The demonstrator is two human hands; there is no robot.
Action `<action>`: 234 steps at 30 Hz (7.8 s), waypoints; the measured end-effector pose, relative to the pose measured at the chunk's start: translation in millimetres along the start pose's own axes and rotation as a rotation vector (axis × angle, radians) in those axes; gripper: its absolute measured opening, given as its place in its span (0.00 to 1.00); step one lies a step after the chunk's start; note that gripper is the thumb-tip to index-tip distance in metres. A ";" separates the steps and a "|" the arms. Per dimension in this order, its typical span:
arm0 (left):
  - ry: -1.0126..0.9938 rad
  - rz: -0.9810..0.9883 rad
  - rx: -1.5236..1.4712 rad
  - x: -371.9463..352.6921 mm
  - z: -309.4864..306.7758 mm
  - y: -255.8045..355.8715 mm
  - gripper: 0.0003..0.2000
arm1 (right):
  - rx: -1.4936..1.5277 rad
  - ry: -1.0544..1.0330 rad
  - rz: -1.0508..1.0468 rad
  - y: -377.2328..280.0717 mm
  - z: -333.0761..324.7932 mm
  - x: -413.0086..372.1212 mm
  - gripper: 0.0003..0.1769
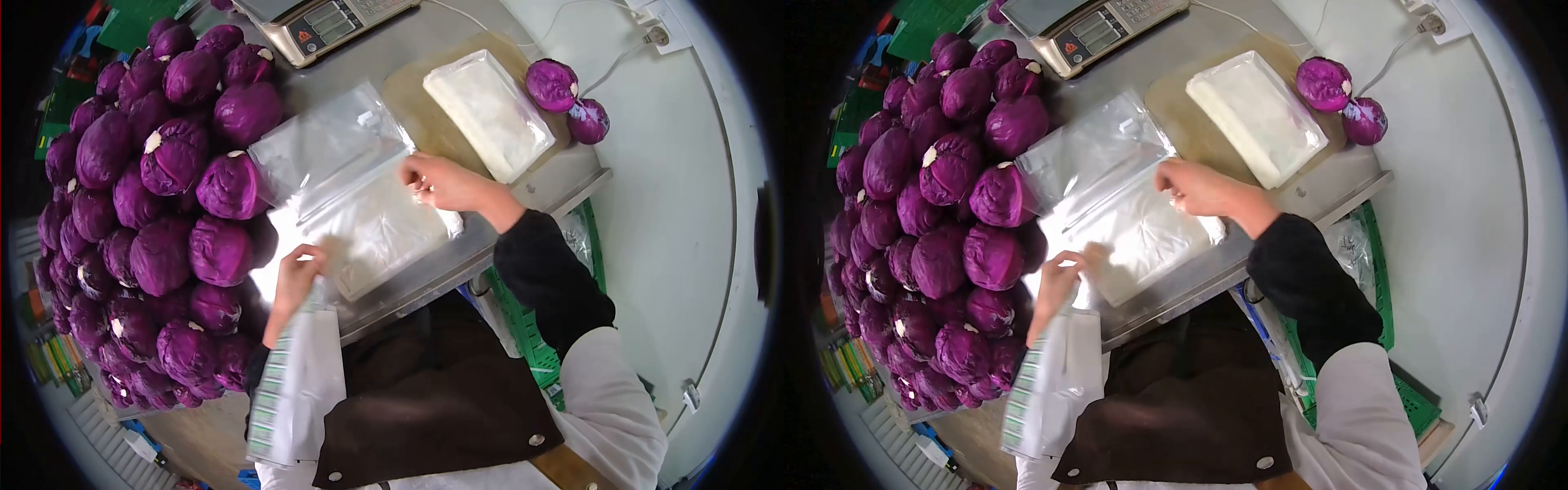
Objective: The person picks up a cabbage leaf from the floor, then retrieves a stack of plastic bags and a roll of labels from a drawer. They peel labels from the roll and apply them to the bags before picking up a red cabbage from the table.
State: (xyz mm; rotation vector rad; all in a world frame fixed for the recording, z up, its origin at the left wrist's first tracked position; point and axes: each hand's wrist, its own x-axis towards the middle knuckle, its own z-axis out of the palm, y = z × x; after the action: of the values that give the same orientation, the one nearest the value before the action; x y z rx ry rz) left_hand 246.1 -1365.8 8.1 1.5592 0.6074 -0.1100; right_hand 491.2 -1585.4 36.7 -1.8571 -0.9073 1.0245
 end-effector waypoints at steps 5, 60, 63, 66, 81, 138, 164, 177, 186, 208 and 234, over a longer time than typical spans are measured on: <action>-0.074 -0.054 0.474 0.2 41.3 13.9 0.06 | -0.922 0.196 -0.051 15.1 30.9 21.9 0.18; 0.465 -0.051 1.074 0.1 -5.2 76.9 0.14 | 0.073 0.245 0.047 -91.1 180.8 12.9 0.15; 0.497 -0.075 1.009 1.5 -6.7 74.6 0.14 | 0.010 0.262 0.013 -88.8 182.0 13.0 0.14; 0.479 -0.063 0.890 3.9 -14.1 66.1 0.15 | -0.334 0.297 -0.286 -91.2 185.2 8.9 0.13; -0.031 -0.174 0.381 -9.2 14.8 26.3 0.13 | 0.228 0.304 0.385 6.7 35.5 -26.8 0.13; -0.175 0.122 0.619 13.6 19.4 -2.1 0.05 | -0.278 0.355 0.226 10.6 -27.6 -6.0 0.16; 0.358 0.021 -0.506 23.3 -49.9 20.6 0.08 | 0.516 0.865 0.144 16.4 -13.2 -43.6 0.14; 0.511 0.108 -0.218 21.7 -47.8 75.5 0.24 | 0.387 -0.125 0.011 -103.7 136.9 -48.2 0.31; 0.120 0.334 -0.083 -40.1 -37.1 96.2 0.19 | 0.190 -0.217 -0.090 -100.3 73.5 -47.3 0.21; 0.066 0.327 0.615 -88.3 25.5 126.0 0.20 | -0.067 -0.051 -0.285 -115.0 51.8 -89.4 0.20; -0.220 -0.060 0.156 -108.8 7.3 110.4 0.08 | 0.388 -0.099 0.063 -81.0 49.9 -123.8 0.08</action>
State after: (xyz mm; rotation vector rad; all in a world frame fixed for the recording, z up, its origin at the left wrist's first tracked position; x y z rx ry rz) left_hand 204.0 -1401.8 153.1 1.6526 0.4811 -0.3772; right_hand 379.6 -1643.0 129.5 -1.5274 -0.6528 1.2432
